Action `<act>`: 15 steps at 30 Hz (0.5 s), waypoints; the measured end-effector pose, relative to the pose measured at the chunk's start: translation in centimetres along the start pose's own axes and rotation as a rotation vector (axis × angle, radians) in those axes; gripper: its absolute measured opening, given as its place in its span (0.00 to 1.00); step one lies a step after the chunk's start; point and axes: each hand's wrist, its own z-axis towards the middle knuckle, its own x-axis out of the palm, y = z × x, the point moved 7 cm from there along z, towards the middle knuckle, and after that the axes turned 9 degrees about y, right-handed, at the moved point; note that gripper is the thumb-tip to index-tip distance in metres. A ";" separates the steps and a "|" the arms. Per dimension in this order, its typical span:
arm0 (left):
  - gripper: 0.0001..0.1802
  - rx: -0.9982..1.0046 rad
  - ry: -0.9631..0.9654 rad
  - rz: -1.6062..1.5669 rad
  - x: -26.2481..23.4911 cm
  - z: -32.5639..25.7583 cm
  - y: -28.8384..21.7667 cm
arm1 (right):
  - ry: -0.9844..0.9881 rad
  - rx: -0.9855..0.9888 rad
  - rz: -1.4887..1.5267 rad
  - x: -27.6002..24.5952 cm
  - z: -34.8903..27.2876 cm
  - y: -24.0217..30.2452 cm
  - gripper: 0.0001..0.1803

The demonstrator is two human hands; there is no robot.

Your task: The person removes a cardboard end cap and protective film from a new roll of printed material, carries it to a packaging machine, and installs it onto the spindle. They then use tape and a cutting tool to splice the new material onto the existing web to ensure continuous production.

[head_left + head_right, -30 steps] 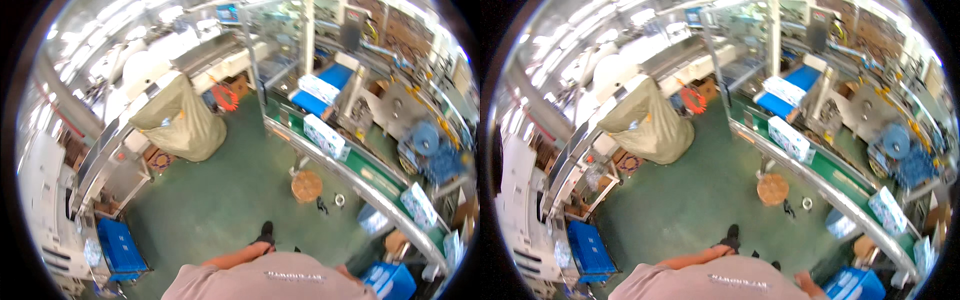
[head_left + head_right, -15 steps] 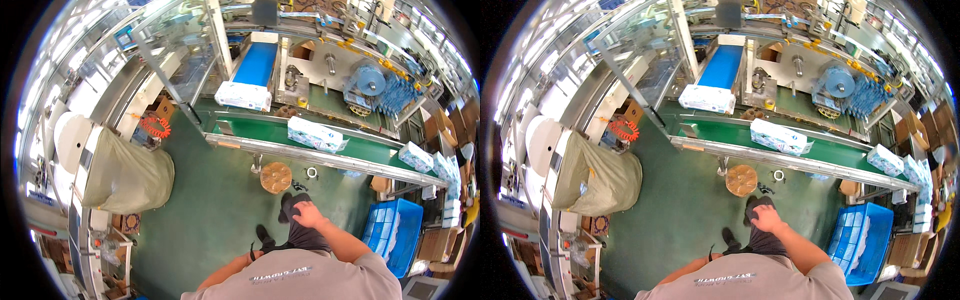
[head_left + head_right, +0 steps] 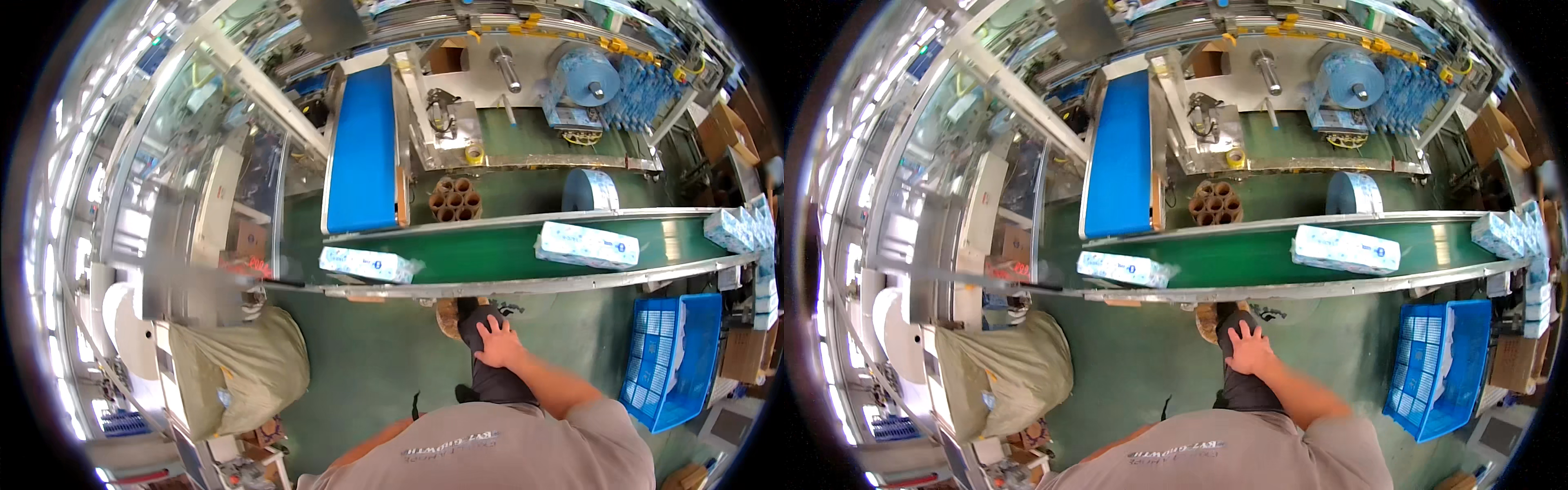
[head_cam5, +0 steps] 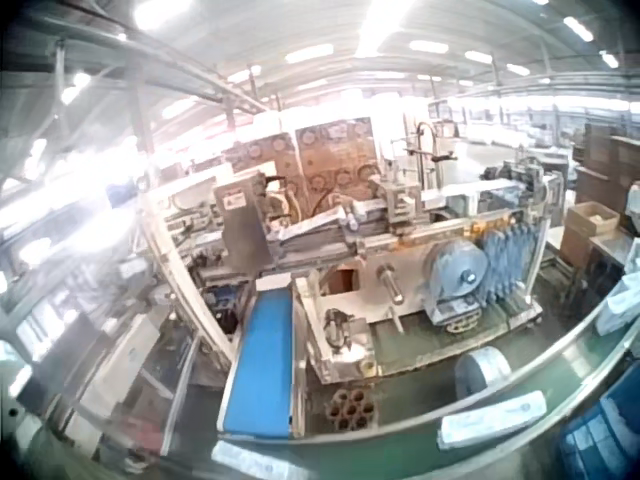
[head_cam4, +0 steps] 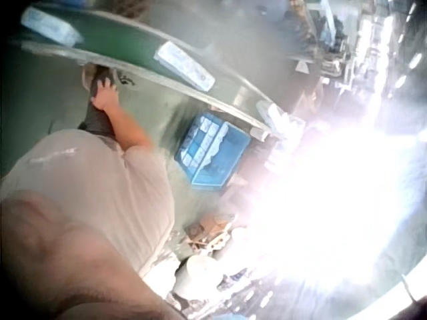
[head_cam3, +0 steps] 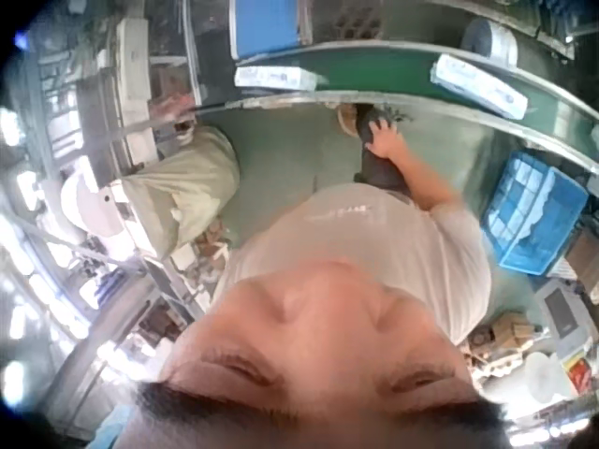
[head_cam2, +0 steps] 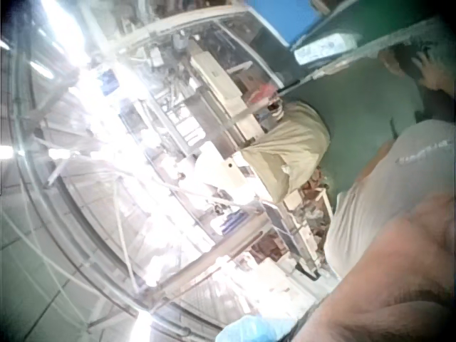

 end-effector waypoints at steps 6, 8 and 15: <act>0.12 -0.319 -0.401 -0.139 -17.8 -6.4 -8.1 | -0.028 -0.020 0.310 -2.8 3.1 -9.0 0.32; 0.07 -0.279 -0.846 -0.213 -24.4 -12.5 -9.8 | -0.010 0.050 0.361 -4.8 0.6 -11.3 0.30; 0.09 -0.151 -1.573 -0.502 -42.5 -34.2 -10.4 | -0.025 0.330 0.270 -6.7 -5.9 -25.3 0.24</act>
